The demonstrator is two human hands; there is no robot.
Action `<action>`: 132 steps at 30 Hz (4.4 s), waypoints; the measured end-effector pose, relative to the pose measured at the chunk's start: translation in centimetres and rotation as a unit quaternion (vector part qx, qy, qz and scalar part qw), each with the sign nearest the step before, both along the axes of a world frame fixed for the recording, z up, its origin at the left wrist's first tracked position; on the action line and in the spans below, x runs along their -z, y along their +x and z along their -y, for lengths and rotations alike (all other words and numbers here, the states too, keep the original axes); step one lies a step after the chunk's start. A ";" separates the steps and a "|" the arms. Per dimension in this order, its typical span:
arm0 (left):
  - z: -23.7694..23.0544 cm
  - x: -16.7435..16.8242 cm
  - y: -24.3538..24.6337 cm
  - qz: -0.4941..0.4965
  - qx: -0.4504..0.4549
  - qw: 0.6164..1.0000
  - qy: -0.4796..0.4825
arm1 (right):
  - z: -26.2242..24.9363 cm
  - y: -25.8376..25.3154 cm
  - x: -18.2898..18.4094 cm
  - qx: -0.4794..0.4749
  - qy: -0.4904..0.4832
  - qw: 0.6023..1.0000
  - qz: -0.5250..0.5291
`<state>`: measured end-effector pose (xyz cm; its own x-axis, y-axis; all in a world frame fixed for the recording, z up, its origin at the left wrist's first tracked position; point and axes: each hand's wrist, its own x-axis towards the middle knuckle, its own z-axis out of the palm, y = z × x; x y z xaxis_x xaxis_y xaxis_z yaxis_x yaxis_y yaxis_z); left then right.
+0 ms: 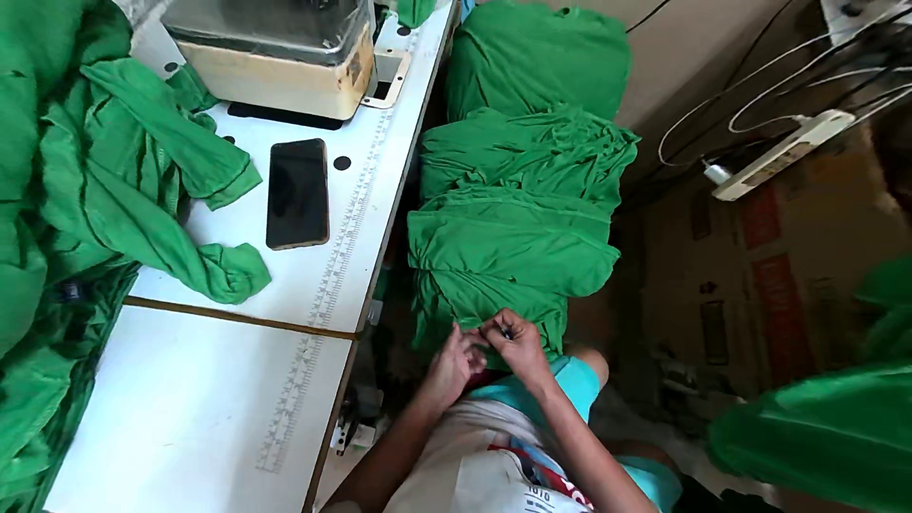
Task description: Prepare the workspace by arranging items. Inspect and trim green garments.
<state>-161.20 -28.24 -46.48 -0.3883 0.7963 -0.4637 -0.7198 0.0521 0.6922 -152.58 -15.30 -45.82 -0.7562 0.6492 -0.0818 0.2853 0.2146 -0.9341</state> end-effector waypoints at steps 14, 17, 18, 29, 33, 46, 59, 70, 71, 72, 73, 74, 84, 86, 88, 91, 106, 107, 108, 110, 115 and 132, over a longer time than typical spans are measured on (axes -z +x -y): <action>-1.7 -2.3 -1.6 0.023 -0.201 0.978 -0.047 | 0.3 1.2 -1.0 -0.077 0.125 0.987 0.064; -1.7 -2.0 -1.6 0.009 -0.193 0.980 -0.047 | 0.1 1.1 -0.9 -0.066 0.160 0.984 0.030; -1.7 -2.0 -1.6 0.003 -0.191 0.980 -0.048 | 0.2 1.0 -0.9 -0.059 0.161 0.985 0.031; -1.5 -1.7 -2.1 -0.048 -0.170 0.983 -0.050 | 0.5 0.1 -0.3 -0.035 0.139 0.987 0.073; -1.6 -1.9 -2.2 -0.055 -0.168 0.983 -0.055 | 0.5 0.0 -0.2 -0.033 0.147 0.986 0.066; -1.6 -1.8 -2.3 -0.075 -0.146 0.985 -0.053 | 0.4 -0.5 -0.5 -0.040 0.130 0.989 0.065; -1.5 -1.5 -2.0 -0.112 -0.132 0.984 -0.048 | 0.5 -0.6 -0.3 -0.018 0.028 0.999 0.028; -1.1 -1.3 -1.9 -0.143 -0.110 0.983 -0.020 | -0.6 -1.6 -1.2 0.125 0.033 0.987 -0.092; -1.1 -1.4 -2.1 -0.130 -0.118 0.984 -0.019 | -1.2 -1.1 -1.1 0.179 0.012 0.977 -0.117; -1.1 -1.4 -2.2 -0.115 -0.126 0.985 -0.018 | -1.9 -0.5 -0.8 0.233 -0.011 0.962 -0.139; -1.1 -1.5 -2.3 -0.101 -0.131 0.986 -0.017 | -2.7 0.0 -0.6 0.282 -0.036 0.945 -0.160; -1.1 -1.6 -2.4 -0.088 -0.136 0.987 -0.018 | -3.4 0.6 -0.5 0.317 -0.052 0.931 -0.171; -2.0 -1.8 -2.0 -0.031 -0.154 0.987 -0.044 | 0.0 1.3 -0.6 0.045 0.149 0.986 0.052; -1.8 -1.6 -2.0 -0.063 -0.151 0.986 -0.025 | 0.5 0.6 -0.4 0.016 0.188 0.980 0.065; -1.7 -1.3 -2.1 -0.085 -0.146 0.986 -0.011 | 0.7 0.1 -0.3 0.003 0.215 0.974 0.068; -1.7 -1.3 -2.1 -0.109 -0.143 0.984 -0.007 | 0.6 -0.3 -0.4 -0.003 0.240 0.968 0.070; -1.7 -1.2 -2.3 -0.139 -0.120 0.983 -0.022 | 0.6 -1.2 -0.6 -0.026 0.203 0.977 0.063; -1.6 -1.2 -2.3 -0.139 -0.118 0.983 -0.022 | 0.7 -1.2 -0.7 -0.017 0.175 0.983 0.059; -1.6 -1.2 -2.3 -0.138 -0.117 0.983 -0.020 | 0.7 -1.3 -0.8 -0.003 0.141 0.989 0.047; -1.6 -1.1 -2.3 -0.134 -0.119 0.984 -0.016 | 0.7 -1.5 -0.5 0.030 0.072 0.997 -0.001; -1.5 -0.8 -2.2 -0.171 -0.100 0.980 -0.019 | 0.7 -2.3 -0.9 0.027 -0.023 0.998 -0.049; -1.8 -2.0 -2.2 0.005 -0.175 0.981 -0.087 | 0.0 -1.4 -0.2 0.069 0.108 0.992 -0.016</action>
<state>-163.45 -26.41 -44.50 -0.6182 0.5243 -0.5856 -0.7214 -0.0827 0.6875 -153.95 -15.26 -45.62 -0.6592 0.7463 0.0928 0.2966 0.3714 -0.8798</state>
